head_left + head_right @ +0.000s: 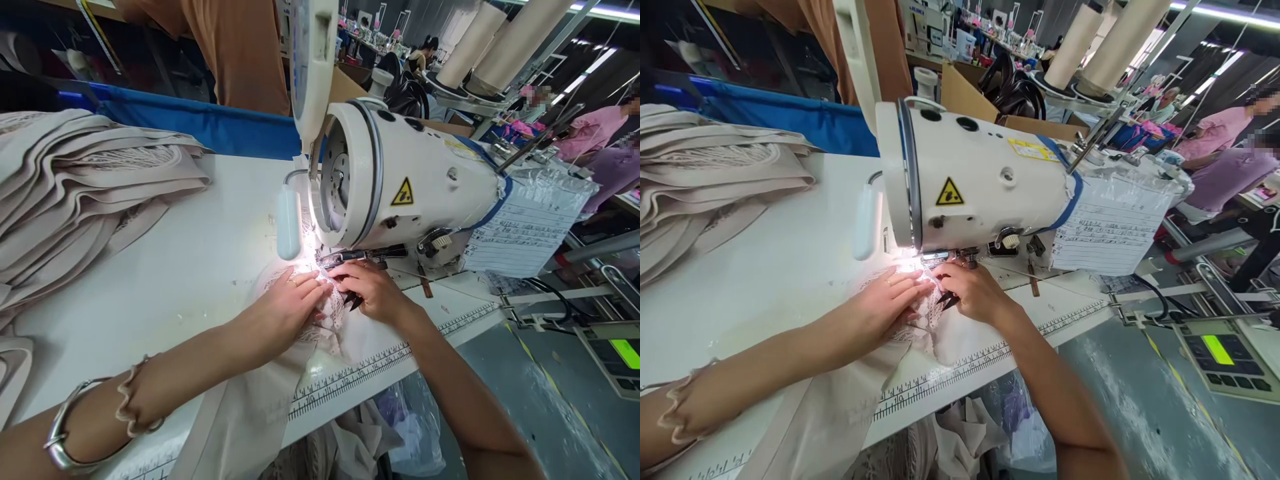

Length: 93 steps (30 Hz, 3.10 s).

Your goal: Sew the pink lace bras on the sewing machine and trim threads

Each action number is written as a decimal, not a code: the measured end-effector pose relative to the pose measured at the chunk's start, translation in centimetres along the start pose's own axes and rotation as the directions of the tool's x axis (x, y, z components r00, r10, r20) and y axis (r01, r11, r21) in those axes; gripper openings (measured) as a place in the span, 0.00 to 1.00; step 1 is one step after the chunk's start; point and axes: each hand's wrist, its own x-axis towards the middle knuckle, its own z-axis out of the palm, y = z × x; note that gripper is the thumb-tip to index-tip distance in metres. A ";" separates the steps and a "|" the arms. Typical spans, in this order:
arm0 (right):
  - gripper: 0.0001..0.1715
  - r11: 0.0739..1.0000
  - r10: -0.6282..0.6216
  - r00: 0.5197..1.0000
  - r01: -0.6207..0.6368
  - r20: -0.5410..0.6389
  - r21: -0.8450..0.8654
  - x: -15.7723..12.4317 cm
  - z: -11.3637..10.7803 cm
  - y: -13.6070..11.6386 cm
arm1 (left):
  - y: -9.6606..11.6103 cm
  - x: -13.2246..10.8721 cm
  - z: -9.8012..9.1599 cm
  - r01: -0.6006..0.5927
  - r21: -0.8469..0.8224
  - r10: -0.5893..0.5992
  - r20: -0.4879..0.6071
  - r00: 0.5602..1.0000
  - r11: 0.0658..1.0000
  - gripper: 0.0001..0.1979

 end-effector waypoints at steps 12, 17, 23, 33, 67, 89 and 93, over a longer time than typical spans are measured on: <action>0.20 0.988 -0.074 0.997 0.068 -0.037 -0.136 0.2 0.7 0.0 | -3.8 0.6 -1.7 -0.003 -0.017 0.005 0.095 0.995 1.000 0.24; 0.23 0.984 -0.064 0.998 0.063 -0.001 -0.168 0.3 0.8 -0.2 | -3.9 0.8 -2.3 0.052 0.017 -0.053 0.093 0.994 0.998 0.23; 0.24 0.980 -0.097 0.994 0.088 -0.042 -0.177 0.4 1.0 -0.3 | -3.7 0.4 -1.4 0.001 0.115 -0.005 0.029 1.000 0.993 0.17; 0.12 0.989 -0.093 0.992 0.081 -0.089 -0.125 0.3 1.2 -0.4 | -3.7 0.0 -1.0 -0.140 0.237 0.147 -0.012 0.989 0.961 0.15; 0.18 0.984 -0.109 0.992 0.100 -0.060 -0.149 0.3 1.1 -0.4 | -1.7 -0.3 -0.8 -0.062 0.455 0.071 -0.002 0.997 0.889 0.11; 0.18 0.988 -0.058 0.995 0.046 -0.075 -0.150 0.1 0.9 -0.5 | -1.8 -0.2 -0.9 -0.101 0.339 0.087 0.056 0.995 0.935 0.25; 0.20 0.989 -0.046 0.997 0.036 -0.067 -0.142 0.2 1.0 -0.3 | -2.5 0.0 -0.9 -0.081 0.329 0.073 0.035 0.997 0.941 0.25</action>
